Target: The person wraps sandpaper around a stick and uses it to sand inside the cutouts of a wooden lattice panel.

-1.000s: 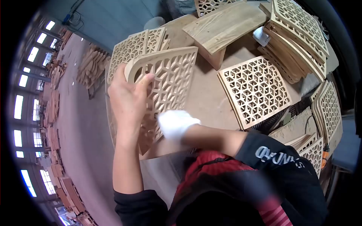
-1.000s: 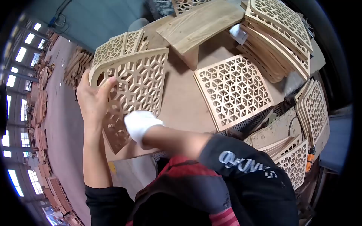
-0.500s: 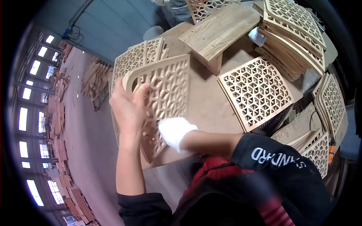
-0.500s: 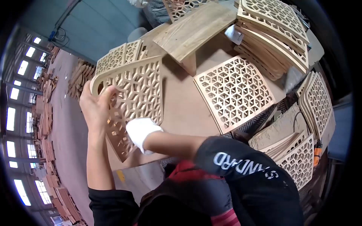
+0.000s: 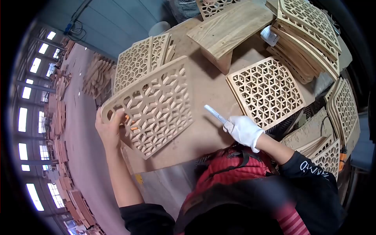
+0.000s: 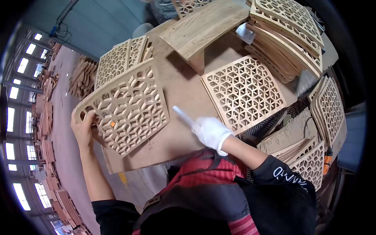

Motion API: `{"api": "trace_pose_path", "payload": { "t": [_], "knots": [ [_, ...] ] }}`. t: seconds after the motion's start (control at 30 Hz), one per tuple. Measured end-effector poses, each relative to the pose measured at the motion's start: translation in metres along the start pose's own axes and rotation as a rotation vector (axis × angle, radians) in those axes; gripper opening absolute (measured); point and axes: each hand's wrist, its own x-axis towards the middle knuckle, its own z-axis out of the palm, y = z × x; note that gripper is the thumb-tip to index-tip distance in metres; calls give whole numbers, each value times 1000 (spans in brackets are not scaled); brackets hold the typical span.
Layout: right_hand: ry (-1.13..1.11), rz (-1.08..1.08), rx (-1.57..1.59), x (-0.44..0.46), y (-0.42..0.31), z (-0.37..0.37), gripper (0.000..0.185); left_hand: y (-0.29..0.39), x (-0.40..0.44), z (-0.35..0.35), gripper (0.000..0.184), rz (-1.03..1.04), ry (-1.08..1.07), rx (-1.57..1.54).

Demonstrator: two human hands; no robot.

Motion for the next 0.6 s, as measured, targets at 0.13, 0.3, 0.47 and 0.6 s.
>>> {"api": "trace_pose_path", "payload": {
  "t": [0.13, 0.3, 0.47, 0.6],
  "knots": [
    [82, 6, 228, 8, 22, 18, 26, -32, -16, -33, 55, -71, -45, -35],
    [69, 84, 271, 5, 6, 14, 25, -55, -30, -57, 59, -57, -91, -47],
    [41, 62, 335, 10, 5, 24, 24, -89, -40, -68, 65, -103, -28, -147],
    [26, 42, 356, 16, 10, 31, 24, -97, -50, -61, 66, -93, 61, -206]
  ]
}}
